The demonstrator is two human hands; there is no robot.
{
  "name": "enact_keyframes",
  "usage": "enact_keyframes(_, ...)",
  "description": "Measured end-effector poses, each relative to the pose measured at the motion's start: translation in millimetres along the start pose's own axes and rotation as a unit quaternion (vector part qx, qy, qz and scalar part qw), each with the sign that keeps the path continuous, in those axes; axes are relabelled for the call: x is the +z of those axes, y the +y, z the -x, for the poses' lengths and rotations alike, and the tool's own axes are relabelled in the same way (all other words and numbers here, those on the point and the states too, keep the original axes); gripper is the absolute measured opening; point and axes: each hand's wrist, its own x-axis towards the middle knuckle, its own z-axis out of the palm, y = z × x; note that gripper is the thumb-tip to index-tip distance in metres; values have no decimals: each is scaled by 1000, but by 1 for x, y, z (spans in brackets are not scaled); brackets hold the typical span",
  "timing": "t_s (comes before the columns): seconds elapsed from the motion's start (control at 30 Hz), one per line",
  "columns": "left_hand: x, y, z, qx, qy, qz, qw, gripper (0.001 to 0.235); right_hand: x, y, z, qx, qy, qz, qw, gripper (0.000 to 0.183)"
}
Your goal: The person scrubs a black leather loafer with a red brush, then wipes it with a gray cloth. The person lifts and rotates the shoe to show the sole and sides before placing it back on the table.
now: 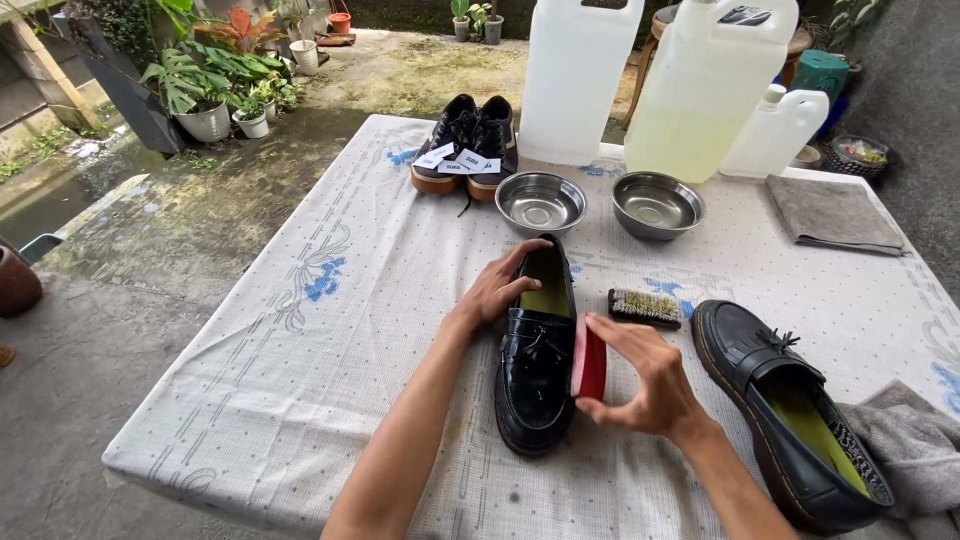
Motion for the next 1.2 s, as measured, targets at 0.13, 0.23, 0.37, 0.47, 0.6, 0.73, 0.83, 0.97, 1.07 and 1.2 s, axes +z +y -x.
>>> enact_keyframes(0.13, -1, 4, -1, -8, -9, 1, 1000, 70, -8, -21, -11, -15, 0, -4, 1000, 98)
enact_keyframes(0.23, 0, 2, -2, -12, -9, -2, 1000, 70, -2, -17, -16, -23, 32, 24, 999, 97)
enact_keyframes(0.37, -1, 2, -4, -3, 0, -4, 1000, 69, 0, -14, -14, 8, 15, 10, 1000, 94)
enact_keyframes(0.47, 0, 0, -2, -7, 2, -4, 1000, 69, -8, -23, -9, -8, 2, -5, 1000, 97)
enact_keyframes(0.6, 1, 1, -2, -8, 4, -7, 1000, 68, -2, -16, -15, -11, 22, 2, 1000, 95)
enact_keyframes(0.73, 2, 5, -1, -1, 7, -5, 1000, 68, -5, -17, -13, 37, 16, -1, 999, 92)
enact_keyframes(0.83, 2, 2, -1, -2, 10, 0, 1000, 68, -9, -20, -9, -6, -8, -8, 1000, 96)
enact_keyframes(0.97, 2, -1, -2, 2, 8, -4, 1000, 68, -8, -19, -15, -22, 11, 38, 999, 96)
enact_keyframes(1.07, 4, -3, -1, 0, 6, -7, 1000, 68, -7, -17, -12, -6, 25, 62, 998, 96)
enact_keyframes(1.2, 1, 0, -2, 0, 5, -12, 1000, 67, -15, -31, -12, -8, -29, 9, 1000, 93)
